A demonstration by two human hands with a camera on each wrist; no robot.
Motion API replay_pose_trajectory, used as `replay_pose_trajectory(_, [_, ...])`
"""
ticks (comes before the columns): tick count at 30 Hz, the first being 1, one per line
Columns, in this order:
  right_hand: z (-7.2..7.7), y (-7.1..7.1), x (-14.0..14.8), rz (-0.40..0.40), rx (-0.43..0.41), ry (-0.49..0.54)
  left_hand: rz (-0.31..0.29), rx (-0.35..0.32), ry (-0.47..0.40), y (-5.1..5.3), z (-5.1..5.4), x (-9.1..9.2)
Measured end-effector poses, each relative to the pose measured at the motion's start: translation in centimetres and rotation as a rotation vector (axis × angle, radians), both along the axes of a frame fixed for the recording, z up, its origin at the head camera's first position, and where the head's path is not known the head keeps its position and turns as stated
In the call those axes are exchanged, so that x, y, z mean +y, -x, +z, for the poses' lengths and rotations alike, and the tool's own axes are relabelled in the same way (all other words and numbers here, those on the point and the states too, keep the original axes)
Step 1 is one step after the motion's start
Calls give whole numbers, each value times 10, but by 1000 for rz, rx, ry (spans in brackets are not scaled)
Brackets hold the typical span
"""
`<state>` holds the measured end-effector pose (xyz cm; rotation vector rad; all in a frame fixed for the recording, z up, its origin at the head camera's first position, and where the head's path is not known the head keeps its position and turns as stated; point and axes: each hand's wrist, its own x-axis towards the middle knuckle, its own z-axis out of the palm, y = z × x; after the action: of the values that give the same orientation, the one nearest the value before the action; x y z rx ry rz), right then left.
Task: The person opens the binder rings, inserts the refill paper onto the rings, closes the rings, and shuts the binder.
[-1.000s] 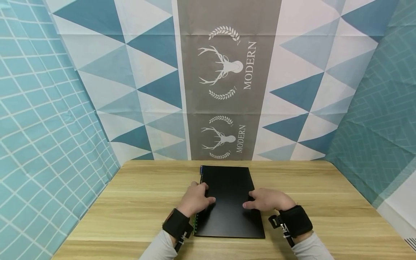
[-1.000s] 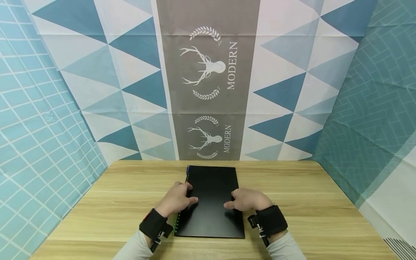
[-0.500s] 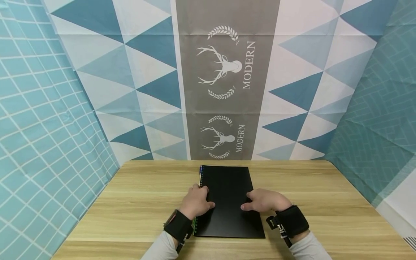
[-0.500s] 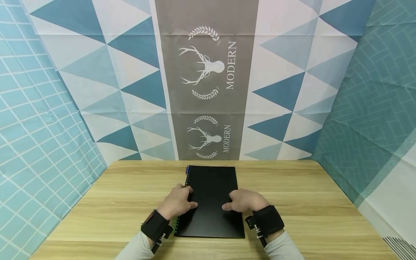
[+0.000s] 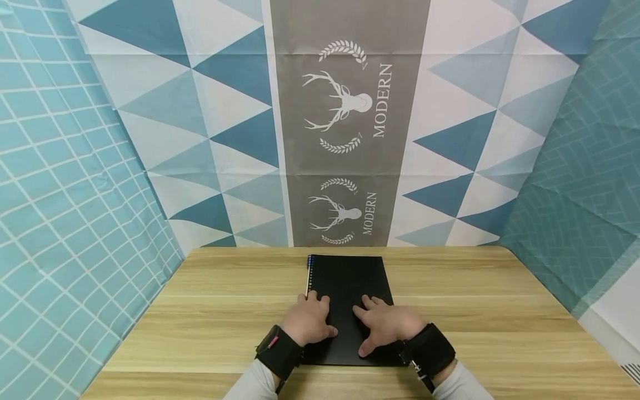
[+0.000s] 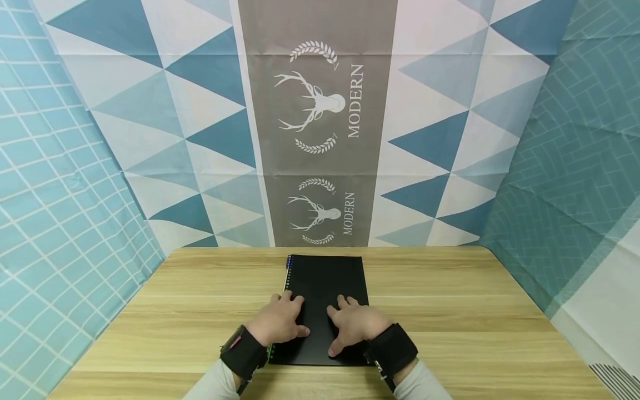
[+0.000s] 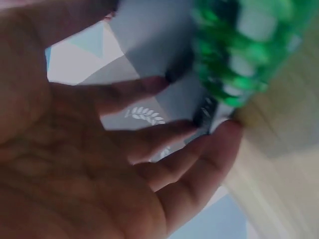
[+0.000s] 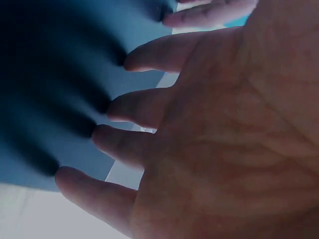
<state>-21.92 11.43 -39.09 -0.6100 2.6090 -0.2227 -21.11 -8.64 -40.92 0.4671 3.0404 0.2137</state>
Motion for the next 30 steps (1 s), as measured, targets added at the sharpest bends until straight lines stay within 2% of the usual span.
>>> replay_pose_trajectory(8, [-3, -8, -12, 15, 24, -29, -123, -115, 122, -10, 7, 10])
replay_pose_trajectory(11, [-3, -10, -15, 25, 32, -37, -154, -131, 152, -15, 9, 13])
replay_pose_trajectory(19, [-8, -9, -21, 45, 64, -68, -165, -108, 168, -20, 10, 15])
replay_pose_trajectory(30, [-7, -6, -21, 42, 66, -44, -170, -90, 172, -16, 9, 14])
